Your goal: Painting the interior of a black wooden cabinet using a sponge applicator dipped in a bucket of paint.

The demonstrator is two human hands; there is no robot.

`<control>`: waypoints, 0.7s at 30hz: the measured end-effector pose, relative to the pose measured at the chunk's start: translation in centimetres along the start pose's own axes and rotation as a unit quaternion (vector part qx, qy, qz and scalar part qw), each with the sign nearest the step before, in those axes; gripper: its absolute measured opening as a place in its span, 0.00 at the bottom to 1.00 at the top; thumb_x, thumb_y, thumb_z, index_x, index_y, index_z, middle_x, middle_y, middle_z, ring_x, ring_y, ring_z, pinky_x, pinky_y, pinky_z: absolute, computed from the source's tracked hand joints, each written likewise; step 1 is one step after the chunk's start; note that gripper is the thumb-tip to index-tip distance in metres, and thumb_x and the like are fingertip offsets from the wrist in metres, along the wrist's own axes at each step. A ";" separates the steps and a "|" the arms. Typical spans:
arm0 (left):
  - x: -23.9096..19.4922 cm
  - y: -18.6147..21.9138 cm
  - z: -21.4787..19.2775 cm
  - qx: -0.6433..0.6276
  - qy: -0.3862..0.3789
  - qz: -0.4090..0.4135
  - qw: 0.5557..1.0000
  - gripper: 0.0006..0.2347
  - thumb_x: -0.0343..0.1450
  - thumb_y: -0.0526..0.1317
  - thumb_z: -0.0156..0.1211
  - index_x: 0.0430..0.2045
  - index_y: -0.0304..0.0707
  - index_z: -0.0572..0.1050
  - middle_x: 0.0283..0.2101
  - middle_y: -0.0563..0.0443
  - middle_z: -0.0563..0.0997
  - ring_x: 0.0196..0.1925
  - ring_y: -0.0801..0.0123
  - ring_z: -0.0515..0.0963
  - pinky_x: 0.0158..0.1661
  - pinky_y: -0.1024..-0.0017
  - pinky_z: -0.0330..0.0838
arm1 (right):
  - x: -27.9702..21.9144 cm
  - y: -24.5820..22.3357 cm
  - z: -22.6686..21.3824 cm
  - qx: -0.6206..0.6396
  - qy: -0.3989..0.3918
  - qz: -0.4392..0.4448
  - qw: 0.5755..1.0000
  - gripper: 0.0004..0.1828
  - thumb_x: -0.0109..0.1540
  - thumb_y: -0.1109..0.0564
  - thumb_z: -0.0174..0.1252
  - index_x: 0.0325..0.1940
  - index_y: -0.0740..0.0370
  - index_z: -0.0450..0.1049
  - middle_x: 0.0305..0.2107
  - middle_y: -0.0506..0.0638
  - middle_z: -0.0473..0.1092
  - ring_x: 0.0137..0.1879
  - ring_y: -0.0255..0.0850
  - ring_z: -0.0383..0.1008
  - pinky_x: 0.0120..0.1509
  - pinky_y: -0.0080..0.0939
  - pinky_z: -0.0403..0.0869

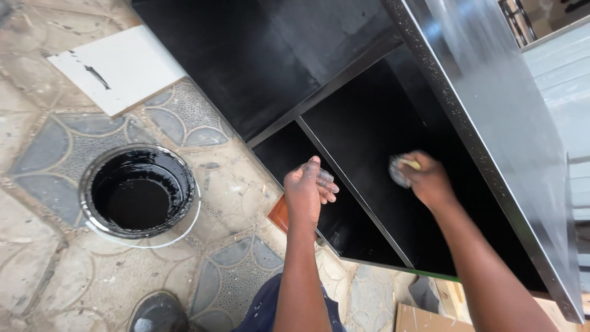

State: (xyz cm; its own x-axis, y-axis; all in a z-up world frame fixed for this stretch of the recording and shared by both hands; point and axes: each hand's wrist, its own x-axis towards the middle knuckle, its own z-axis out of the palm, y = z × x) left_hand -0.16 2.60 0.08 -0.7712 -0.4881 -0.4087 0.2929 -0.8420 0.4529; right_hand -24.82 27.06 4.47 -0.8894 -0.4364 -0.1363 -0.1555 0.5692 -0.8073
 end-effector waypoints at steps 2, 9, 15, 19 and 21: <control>0.6 -0.1 -0.1 0.019 0.007 -0.016 1.000 0.16 0.74 0.41 0.55 0.17 0.28 0.77 0.14 0.33 0.79 0.08 0.64 0.76 0.10 0.78 0.65 | -0.1 -1.4 3.9 -0.204 0.034 -0.057 0.977 0.13 0.58 0.68 0.61 0.47 0.62 0.80 0.31 0.56 0.77 0.40 0.46 0.78 0.45 0.41 0.74; 0.9 2.9 -0.4 0.108 -0.115 -0.087 0.984 0.15 0.73 0.42 0.55 0.22 0.26 0.79 0.16 0.34 0.81 0.11 0.63 0.79 0.15 0.76 0.68 | 2.7 -2.1 1.5 -0.549 0.095 -0.079 0.826 0.15 0.64 0.58 0.55 0.50 0.67 0.81 0.41 0.65 0.78 0.54 0.60 0.78 0.61 0.57 0.76; 2.9 4.7 0.3 0.167 -0.203 -0.117 0.958 0.18 0.72 0.47 0.54 0.25 0.28 0.82 0.21 0.34 0.84 0.17 0.61 0.84 0.21 0.72 0.75 | -6.8 -4.7 7.1 -0.497 0.030 -0.197 0.845 0.03 0.58 0.61 0.61 0.29 0.59 0.77 0.29 0.58 0.76 0.46 0.60 0.76 0.59 0.57 0.72; 2.5 6.6 0.6 0.212 -0.195 -0.157 0.945 0.18 0.72 0.45 0.50 0.34 0.26 0.82 0.25 0.37 0.85 0.21 0.65 0.84 0.28 0.74 0.77 | 11.4 6.1 -7.0 -0.650 0.101 -0.144 0.739 0.08 0.65 0.59 0.54 0.36 0.56 0.80 0.34 0.53 0.77 0.44 0.51 0.77 0.51 0.52 0.74; 2.2 6.7 0.4 0.236 -0.184 -0.164 0.940 0.18 0.72 0.45 0.49 0.36 0.27 0.82 0.25 0.39 0.86 0.21 0.67 0.84 0.29 0.75 0.78 | 19.2 8.1 -11.2 -0.686 0.149 -0.042 0.711 0.11 0.70 0.55 0.52 0.39 0.56 0.80 0.36 0.50 0.79 0.44 0.46 0.80 0.48 0.47 0.75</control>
State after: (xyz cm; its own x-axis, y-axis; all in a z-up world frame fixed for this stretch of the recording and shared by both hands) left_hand -0.10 -4.00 2.51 -0.9449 -0.0349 -0.3255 -0.2108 -0.6958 0.6866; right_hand -47.93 31.05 1.74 -0.8719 -0.4587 0.1715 -0.3052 0.7829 0.5422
